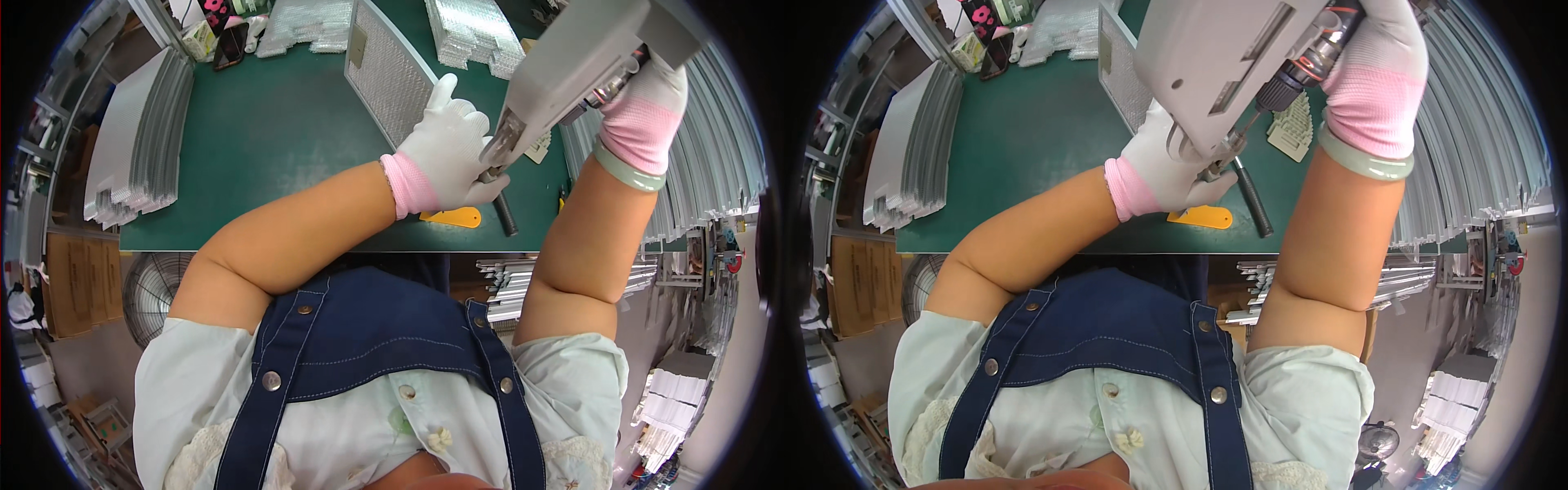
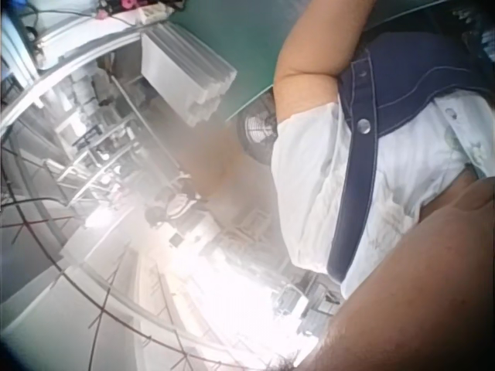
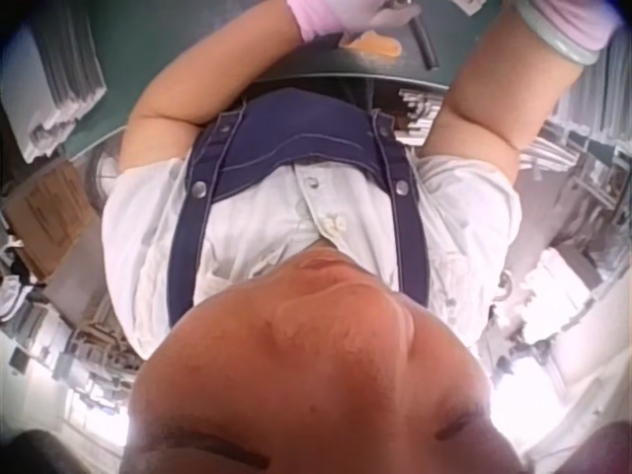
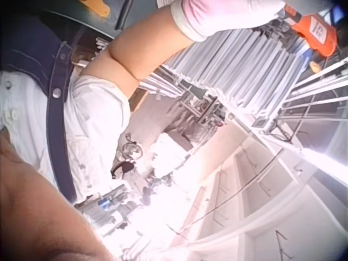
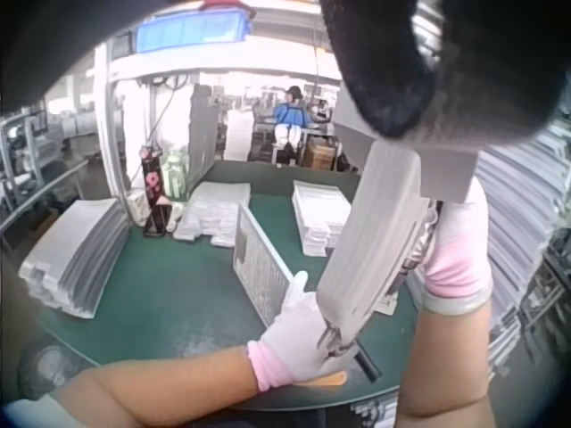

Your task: The person assembles a rectangular metal frame by inserting a mesh sheet into a frame and securing it with a plastic clip. They use a hammer to tap the clip into place and a handheld power tool to fasten the assembly. The process is repeated for multiple units, with the person handling mesh sheets, frames, and clips on a green workbench.

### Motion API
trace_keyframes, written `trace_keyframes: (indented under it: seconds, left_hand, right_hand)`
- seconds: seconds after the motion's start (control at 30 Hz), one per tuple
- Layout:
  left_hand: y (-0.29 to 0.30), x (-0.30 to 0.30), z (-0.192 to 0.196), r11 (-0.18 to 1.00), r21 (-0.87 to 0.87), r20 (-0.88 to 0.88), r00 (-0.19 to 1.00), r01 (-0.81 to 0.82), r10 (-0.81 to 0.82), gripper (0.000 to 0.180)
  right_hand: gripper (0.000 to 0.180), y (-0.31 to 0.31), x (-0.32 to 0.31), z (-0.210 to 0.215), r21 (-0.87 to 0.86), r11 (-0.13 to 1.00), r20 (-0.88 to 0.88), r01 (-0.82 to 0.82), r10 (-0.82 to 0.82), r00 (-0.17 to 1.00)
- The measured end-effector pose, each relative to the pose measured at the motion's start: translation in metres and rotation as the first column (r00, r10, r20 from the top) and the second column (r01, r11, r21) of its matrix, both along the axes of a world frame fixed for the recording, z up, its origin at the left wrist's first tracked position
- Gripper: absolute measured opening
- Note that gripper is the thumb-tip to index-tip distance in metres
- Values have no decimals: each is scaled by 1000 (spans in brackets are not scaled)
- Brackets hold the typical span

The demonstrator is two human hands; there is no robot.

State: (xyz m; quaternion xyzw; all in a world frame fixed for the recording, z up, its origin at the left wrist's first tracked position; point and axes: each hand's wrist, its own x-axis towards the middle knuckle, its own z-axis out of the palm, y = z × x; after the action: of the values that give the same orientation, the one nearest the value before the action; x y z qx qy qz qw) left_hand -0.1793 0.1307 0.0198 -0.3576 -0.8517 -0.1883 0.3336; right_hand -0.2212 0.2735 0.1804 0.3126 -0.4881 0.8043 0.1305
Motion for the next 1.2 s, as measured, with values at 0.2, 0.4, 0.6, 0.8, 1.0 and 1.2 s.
trace_keyframes:
  seconds: [0.2,0.4,0.6,0.8,1.0,1.2]
  left_hand:
    - [4,5,9,995,77,174,982,56,-69,37]
    - [-28,14,32,992,-34,69,991,121,-118,27]
    - [-56,45,17,759,-490,556,824,429,-107,34]
    - [-203,-18,-76,448,-579,350,288,-681,891,49]
    - [-281,-46,-47,626,-724,585,221,-291,780,60]
    - [-175,14,103,867,-236,233,840,-439,490,38]
  right_hand:
    - [24,6,18,8,102,939,-14,328,-328,945]
    - [25,19,20,14,20,925,3,380,-380,925]
    - [24,28,27,29,6,922,39,386,-386,922]
    - [27,27,39,26,100,903,6,418,-421,907]
    - [27,32,40,19,139,864,-37,483,-483,875]
    - [28,48,19,-3,181,806,-10,564,-572,820]
